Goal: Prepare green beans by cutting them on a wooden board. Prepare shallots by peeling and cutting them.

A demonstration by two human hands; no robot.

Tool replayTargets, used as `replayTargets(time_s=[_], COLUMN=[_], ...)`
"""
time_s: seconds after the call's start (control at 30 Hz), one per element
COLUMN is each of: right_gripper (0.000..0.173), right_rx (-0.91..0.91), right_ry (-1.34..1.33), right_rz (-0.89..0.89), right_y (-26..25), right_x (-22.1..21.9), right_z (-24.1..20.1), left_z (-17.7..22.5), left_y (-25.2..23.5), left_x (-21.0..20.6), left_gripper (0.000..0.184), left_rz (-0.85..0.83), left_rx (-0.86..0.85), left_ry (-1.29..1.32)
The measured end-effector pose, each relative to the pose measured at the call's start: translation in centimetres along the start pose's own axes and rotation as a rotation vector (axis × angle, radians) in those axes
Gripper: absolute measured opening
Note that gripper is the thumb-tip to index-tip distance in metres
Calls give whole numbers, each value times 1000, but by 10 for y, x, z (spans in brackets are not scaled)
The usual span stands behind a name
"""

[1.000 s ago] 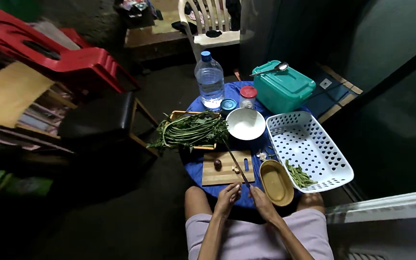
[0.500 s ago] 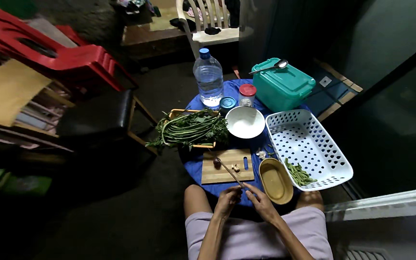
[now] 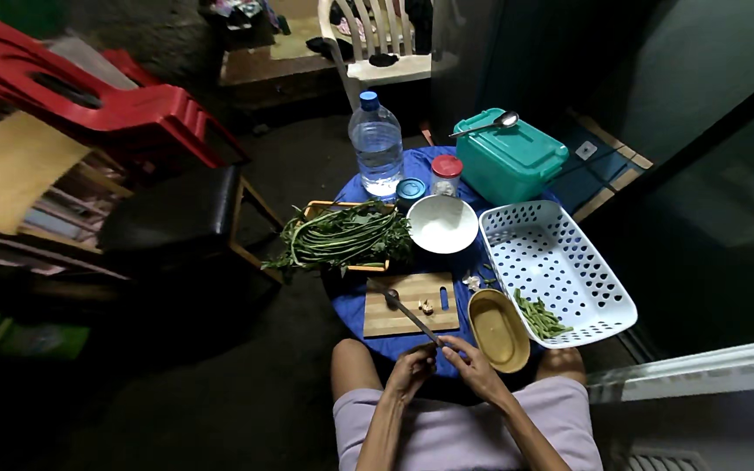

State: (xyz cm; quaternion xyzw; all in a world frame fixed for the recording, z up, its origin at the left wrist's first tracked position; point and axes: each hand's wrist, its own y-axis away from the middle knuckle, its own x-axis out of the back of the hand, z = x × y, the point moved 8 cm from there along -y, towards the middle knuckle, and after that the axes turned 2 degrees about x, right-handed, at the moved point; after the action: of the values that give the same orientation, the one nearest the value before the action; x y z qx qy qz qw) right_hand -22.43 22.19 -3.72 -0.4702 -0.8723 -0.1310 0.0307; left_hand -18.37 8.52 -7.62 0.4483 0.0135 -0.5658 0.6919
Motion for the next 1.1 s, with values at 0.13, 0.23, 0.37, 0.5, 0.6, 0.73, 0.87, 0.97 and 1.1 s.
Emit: replayTargets(time_s=[0.13, 0.23, 0.37, 0.5, 0.6, 0.73, 0.87, 0.97, 1.1], right_gripper=[41, 41, 40, 42, 47, 44, 43, 44, 45], right_rx=[-66, -118, -118, -97, -71, -61, -76, -115, -139], right_ry=[-151, -347, -520, -546, -474, -433, -462, -469, -482], right_rz=[11, -15, -72, -104, -118, -113, -129, -91, -65], right_y=[-3, -4, -9, -11, -13, -15, -18, -24, -30], right_x=[6, 12, 18, 23, 24, 23, 21, 23, 28], right_z=[2, -5, -7, -12, -16, -16, -16, -12, -10], left_z=[9, 15, 22, 27, 30, 31, 34, 35, 39], left_y=[-3, -9, -13, -19, -21, -25, -32, -36, -42], left_x=[-10, -20, -31, -36, -40, -39, -35, -34, -36], left_gripper=[22, 22, 22, 25, 27, 29, 25, 23, 25], left_rz=[-54, -98, -165, -162, -120, -135, -161, -187, -180], left_rx=[9, 20, 31, 46, 46, 36, 27, 53, 56], left_ry=[-43, -10, 41, 55, 75, 78, 45, 37, 30])
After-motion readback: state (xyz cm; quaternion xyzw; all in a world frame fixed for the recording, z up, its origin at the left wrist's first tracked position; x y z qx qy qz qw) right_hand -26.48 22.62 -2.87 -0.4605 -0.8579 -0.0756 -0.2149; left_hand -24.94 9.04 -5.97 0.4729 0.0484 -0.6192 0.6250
